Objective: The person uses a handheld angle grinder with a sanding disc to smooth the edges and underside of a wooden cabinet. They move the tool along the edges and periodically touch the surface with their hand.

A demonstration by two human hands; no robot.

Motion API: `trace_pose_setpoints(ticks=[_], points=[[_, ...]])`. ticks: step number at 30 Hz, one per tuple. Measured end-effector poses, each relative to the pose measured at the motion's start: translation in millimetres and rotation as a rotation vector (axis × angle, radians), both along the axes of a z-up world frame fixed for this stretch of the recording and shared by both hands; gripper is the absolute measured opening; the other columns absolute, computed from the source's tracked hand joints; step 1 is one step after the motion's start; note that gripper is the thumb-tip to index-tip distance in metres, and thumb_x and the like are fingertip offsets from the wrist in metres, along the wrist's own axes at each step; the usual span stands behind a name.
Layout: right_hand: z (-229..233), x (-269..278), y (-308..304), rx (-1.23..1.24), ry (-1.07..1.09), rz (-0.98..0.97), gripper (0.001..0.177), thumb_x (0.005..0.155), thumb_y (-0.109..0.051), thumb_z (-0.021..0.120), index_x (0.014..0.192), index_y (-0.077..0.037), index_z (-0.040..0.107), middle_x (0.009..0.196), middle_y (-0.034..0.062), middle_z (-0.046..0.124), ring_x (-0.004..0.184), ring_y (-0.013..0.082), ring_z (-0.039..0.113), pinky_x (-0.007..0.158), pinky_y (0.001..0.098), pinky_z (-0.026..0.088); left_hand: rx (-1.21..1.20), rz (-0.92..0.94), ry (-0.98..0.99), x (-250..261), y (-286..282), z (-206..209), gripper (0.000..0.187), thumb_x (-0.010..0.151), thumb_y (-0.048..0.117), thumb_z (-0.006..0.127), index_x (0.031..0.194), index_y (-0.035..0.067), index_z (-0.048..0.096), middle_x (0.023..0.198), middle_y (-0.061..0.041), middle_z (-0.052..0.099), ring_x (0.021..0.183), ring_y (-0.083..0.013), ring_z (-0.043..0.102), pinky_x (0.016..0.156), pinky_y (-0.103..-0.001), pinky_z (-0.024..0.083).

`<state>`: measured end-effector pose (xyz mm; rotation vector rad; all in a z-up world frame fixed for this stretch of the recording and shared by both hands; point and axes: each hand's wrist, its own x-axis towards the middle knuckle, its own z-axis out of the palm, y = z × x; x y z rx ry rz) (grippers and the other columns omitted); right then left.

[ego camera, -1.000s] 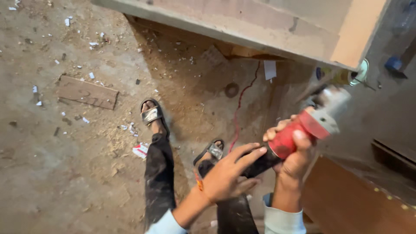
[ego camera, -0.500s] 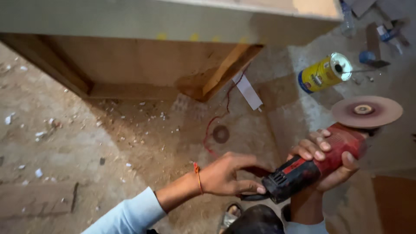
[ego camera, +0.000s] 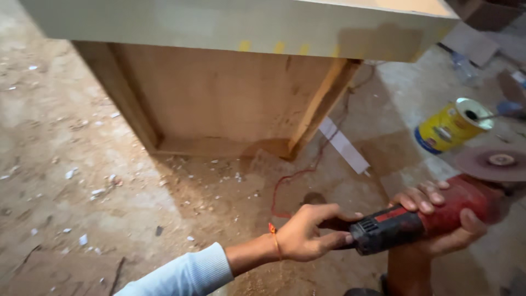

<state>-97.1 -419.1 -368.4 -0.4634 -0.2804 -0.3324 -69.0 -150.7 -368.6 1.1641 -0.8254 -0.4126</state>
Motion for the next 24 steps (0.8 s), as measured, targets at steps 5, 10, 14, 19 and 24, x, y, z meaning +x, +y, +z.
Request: trace_pose_setpoints(ticks=[5, 10, 14, 19, 24], points=[[-12.0, 0.4, -16.9, 0.028, -0.008, 0.042, 0.038, 0.092, -0.033, 0.065, 0.114, -0.005, 0.052, 0.096, 0.0021, 0.056, 0.084, 0.0146, 0.056, 0.087, 0.0259, 0.045, 0.028, 0.080, -0.102, -4.7, -0.7, 0.9, 0.039, 0.100, 0.012, 0.069, 0.137, -0.001, 0.063, 0.121, -0.017, 0.074, 0.112, -0.0202, 0.073, 0.100, -0.034, 0.059], [-24.9, 1.9, -25.9, -0.012, -0.001, -0.031, 0.036, 0.099, -0.036, 0.063, 0.114, -0.006, 0.051, 0.099, 0.0024, 0.055, 0.086, 0.0143, 0.055, 0.085, 0.0246, 0.044, 0.098, 0.184, -0.064, -11.2, -4.5, -5.2, 0.035, 0.098, 0.017, 0.071, 0.128, -0.001, 0.066, 0.110, -0.016, 0.076, 0.100, -0.0199, 0.075, 0.091, -0.033, 0.060], [-23.3, 4.7, -14.6, -0.156, 0.061, -0.195, 0.037, 0.100, -0.039, 0.064, 0.115, -0.008, 0.050, 0.099, 0.0012, 0.052, 0.086, 0.0141, 0.053, 0.088, 0.0271, 0.042, 0.211, 0.352, -0.049, -14.8, -11.1, -15.3, 0.028, 0.094, 0.022, 0.076, 0.107, -0.001, 0.069, 0.095, -0.015, 0.075, 0.086, -0.0209, 0.073, 0.079, -0.033, 0.059], [-17.3, 4.1, 11.9, -0.235, 0.238, -0.432, 0.041, 0.093, -0.041, 0.067, 0.118, -0.014, 0.052, 0.098, 0.0007, 0.051, 0.085, 0.0147, 0.051, 0.087, 0.0320, 0.044, 0.200, 0.478, -0.061, -18.1, -17.1, -32.1, 0.023, 0.094, 0.023, 0.076, 0.099, 0.000, 0.073, 0.089, -0.014, 0.071, 0.078, -0.0210, 0.069, 0.072, -0.035, 0.056], [-17.4, 7.1, 19.6, -0.328, 0.287, -0.541, 0.055, 0.084, -0.043, 0.067, 0.134, -0.024, 0.055, 0.097, 0.0041, 0.055, 0.076, 0.0236, 0.051, 0.081, 0.0437, 0.049, 0.197, 0.523, -0.018, -23.2, -20.8, -47.7, 0.020, 0.092, 0.018, 0.076, 0.100, 0.000, 0.072, 0.086, -0.010, 0.070, 0.076, -0.0160, 0.066, 0.069, -0.032, 0.055]])
